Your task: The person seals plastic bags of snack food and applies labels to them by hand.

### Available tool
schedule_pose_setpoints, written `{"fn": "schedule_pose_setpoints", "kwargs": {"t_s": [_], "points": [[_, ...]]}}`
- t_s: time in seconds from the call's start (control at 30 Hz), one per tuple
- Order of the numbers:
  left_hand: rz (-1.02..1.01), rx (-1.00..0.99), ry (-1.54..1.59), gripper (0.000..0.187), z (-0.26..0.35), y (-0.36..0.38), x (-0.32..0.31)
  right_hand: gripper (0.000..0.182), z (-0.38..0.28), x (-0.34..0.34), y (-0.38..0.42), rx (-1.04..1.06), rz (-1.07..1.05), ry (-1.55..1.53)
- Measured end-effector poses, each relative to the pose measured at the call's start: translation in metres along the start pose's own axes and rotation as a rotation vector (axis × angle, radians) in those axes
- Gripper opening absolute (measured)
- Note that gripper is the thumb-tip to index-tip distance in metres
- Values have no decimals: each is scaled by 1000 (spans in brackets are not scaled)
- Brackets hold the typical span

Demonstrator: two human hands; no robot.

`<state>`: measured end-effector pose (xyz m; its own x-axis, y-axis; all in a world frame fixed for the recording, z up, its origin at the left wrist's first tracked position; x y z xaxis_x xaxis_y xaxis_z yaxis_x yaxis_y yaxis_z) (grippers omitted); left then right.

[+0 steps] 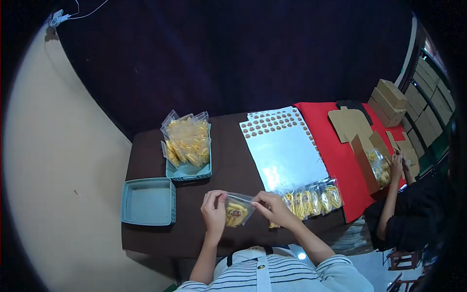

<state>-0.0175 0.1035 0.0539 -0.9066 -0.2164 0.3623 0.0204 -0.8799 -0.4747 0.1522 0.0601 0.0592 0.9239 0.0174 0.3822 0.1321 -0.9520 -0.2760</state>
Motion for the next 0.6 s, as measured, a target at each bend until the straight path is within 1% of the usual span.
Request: {"fn": "schedule_pose_setpoints", "kwargs": {"t_s": [0.03, 0.07, 0.1, 0.17, 0.2, 0.23, 0.27, 0.3, 0.33, 0.37, 0.4, 0.43, 0.47, 0.5, 0.53, 0.57, 0.6], "points": [[50, -26, -18, 9, 6, 2, -2, 16, 5, 6, 1, -9, 69, 18], [56, -29, -55, 20, 12, 8, -5, 16, 10, 12, 1, 5, 132, 45], [4, -73, -100, 26, 16, 13, -12, 16, 10, 12, 1, 8, 132, 46], [-213, -217, -54, 33, 33, 26, -36, 16, 17, 21, 4, -86, 254, -80], [-257, -163, 19, 35, 36, 31, -43, 17, 14, 17, 3, -128, 201, -62], [-301, -109, 92, 37, 38, 36, -51, 17, 11, 16, 3, -129, 203, -62], [-259, -130, 140, 34, 36, 36, -53, 18, 6, 11, 3, -92, 180, -66], [-262, -133, 140, 34, 33, 36, -55, 19, 0, 8, 2, -55, 159, -70], [-240, -64, 178, 29, 24, 34, -53, 22, -6, 5, 1, -42, 120, -145], [-217, 7, 216, 25, 16, 33, -51, 22, -4, 4, 2, -42, 122, -146], [-252, 49, 197, 17, 19, 28, -47, 22, -9, 3, 2, 44, 116, -97], [-252, 50, 195, 17, 17, 26, -45, 23, -17, 1, 3, 131, 109, -50], [-212, -11, 169, 15, 19, 22, -39, 24, -20, 5, 6, 111, 127, 54], [-171, -73, 143, 13, 23, 19, -34, 24, -26, 9, 5, 114, 126, 53], [-174, -25, 95, 11, 18, 20, -32, 27, -36, 17, 4, 137, 182, 211], [-173, -24, 94, 11, 20, 20, -30, 31, -45, 24, 3, 158, 238, 371], [-193, 48, 157, 10, 16, 21, -30, 37, -51, 28, 2, 164, 273, 429]]}}
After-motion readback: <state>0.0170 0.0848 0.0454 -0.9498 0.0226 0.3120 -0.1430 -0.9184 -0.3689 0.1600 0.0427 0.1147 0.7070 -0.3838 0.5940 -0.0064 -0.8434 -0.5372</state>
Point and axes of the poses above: each hand's wrist, its own y-axis away from the middle knuckle, its own x-axis out of the back of the hand, z = x × y, the point moved 9 cm from there along -y, towards the middle knuckle, and after that the axes turned 6 degrees about -y, right-handed, at the moved point
